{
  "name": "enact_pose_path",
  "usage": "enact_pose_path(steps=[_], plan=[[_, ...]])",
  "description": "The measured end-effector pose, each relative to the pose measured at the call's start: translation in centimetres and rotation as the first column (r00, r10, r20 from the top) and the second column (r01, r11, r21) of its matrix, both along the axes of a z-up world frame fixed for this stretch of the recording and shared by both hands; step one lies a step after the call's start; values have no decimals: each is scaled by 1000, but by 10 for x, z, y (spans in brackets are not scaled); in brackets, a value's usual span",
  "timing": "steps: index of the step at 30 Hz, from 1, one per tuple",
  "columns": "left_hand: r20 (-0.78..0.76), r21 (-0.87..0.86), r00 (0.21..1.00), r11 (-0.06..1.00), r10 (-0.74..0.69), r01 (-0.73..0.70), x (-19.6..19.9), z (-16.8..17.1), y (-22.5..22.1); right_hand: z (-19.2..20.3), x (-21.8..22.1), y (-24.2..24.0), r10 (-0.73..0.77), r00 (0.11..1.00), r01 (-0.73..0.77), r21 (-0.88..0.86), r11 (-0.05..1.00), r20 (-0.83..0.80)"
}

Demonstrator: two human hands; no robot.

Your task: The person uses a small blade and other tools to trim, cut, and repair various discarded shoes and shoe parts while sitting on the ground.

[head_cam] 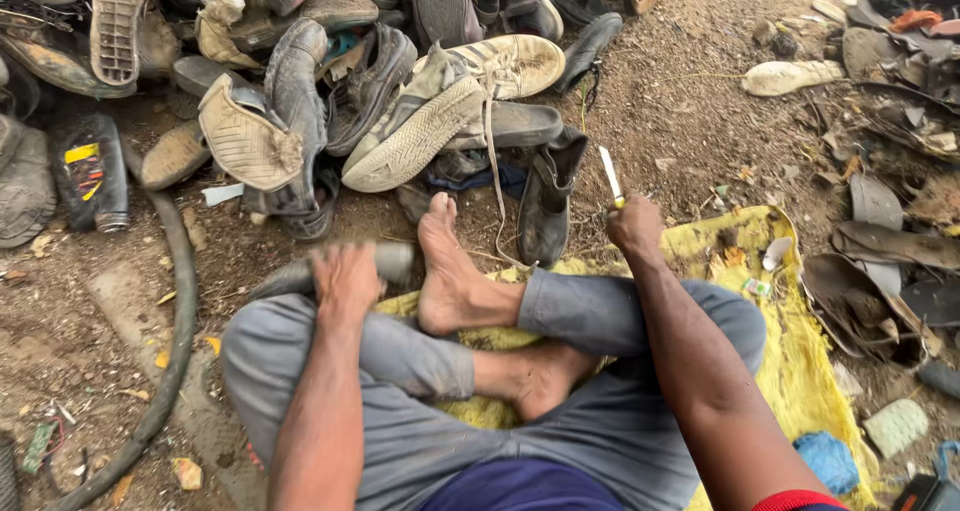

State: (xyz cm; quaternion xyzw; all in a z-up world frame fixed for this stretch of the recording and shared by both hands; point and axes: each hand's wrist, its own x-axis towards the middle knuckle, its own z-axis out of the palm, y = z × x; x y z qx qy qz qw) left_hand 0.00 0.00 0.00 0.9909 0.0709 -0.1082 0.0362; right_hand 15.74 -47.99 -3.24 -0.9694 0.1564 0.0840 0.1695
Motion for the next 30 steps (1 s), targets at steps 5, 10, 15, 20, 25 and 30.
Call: enact_pose_path(steps=[5,10,15,20,25,30], plan=[[565,-403,786,915,249,-1,-9,51,-6,13,-36,-3,182,952,-184,-15,983,245],[585,-806,423,554,692,208,-16,40,0,23,-49,-5,323,745,-262,-189,946,584],[54,-940,402,-89,914,329,-14,11,1,98,-87,56,30,906,-224,418,881,422],[-61,-953,352,-159,934,259,-12,-16,-14,155,-128,155,28,966,-187,619,763,257],[-394,-890,601,-127,695,-437,-4,-82,-54,118,-152,191,54,997,-83,835,544,63],[171,-489,973,871,158,-55,-29,-48,-85,79,-170,159,100,993,-101,869,484,60]])
